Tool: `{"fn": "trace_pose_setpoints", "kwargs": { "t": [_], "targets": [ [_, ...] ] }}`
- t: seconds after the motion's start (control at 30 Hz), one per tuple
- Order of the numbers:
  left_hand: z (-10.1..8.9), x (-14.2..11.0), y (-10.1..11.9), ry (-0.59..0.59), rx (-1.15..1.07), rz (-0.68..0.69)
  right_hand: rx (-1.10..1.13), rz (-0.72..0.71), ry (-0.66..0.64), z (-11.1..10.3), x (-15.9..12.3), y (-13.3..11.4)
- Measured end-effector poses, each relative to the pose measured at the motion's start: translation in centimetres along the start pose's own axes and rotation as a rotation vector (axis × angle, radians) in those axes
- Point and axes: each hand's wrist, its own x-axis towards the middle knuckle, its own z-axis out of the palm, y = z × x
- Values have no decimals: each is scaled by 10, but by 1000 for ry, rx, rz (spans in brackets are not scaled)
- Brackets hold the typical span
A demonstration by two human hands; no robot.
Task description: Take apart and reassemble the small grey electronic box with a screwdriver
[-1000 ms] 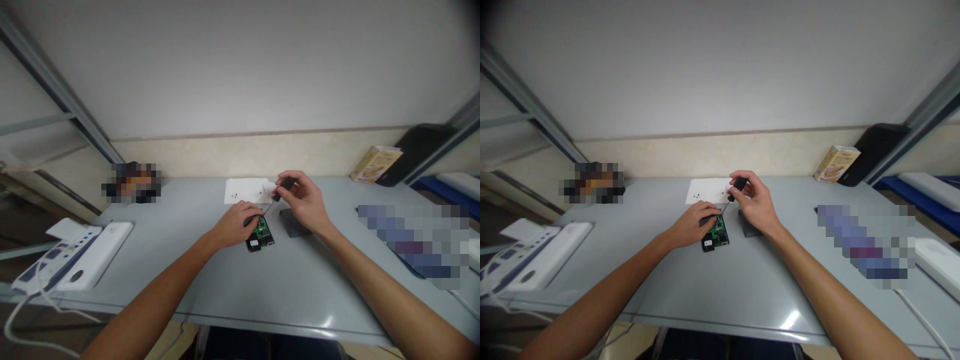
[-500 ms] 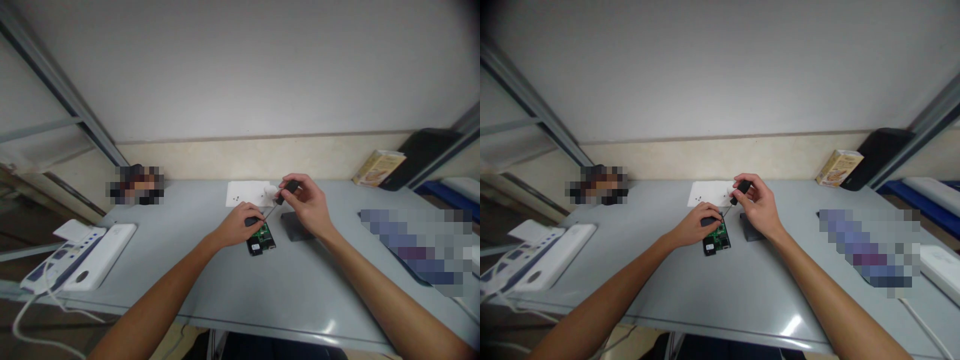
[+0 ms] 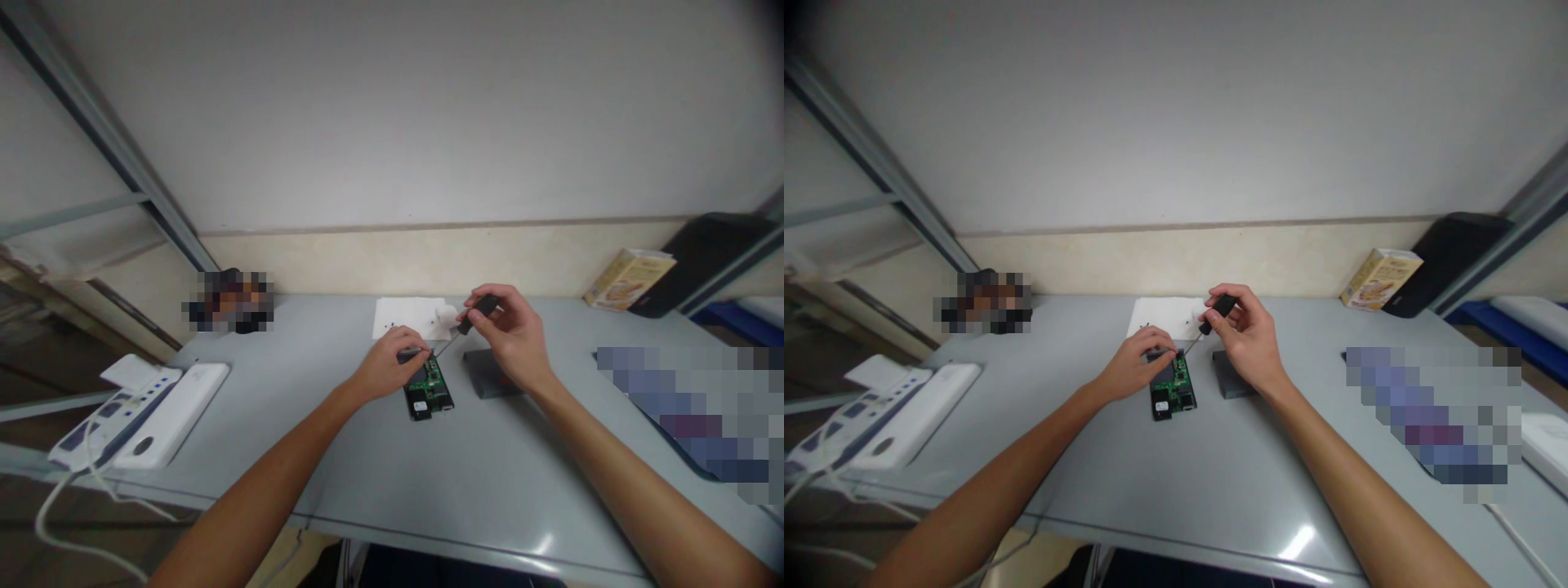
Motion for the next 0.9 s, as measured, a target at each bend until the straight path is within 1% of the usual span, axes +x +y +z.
{"fn": "trace_pose_setpoints", "kwargs": {
  "t": [0.23, 0.4, 0.47, 0.53, 0.6, 0.7, 0.8, 0.9],
  "targets": [
    [-9, -2, -11, 79, 214, -22, -33, -36, 24, -1, 3, -4],
    [-16, -2, -18, 131, 275, -83, -65, -30, 51, -2, 3, 1],
    [-19, 2, -19, 129, 297, -107, -86, -22, 54, -2, 3, 3],
    [-22, 10, -19, 83, 330, -116, -107, -21, 56, -3, 2, 3],
    [-23, 22, -18, 4, 371, -82, -115, -24, 60, -3, 3, 3],
    [-20, 45, -22, -74, 457, -29, -122, -25, 65, -4, 3, 3],
    [-14, 65, -33, -153, 495, -44, -150, -27, 65, -6, 3, 5],
    [-11, 73, -47, -224, 509, -65, -159, -21, 67, -8, 4, 6]
  ]
}}
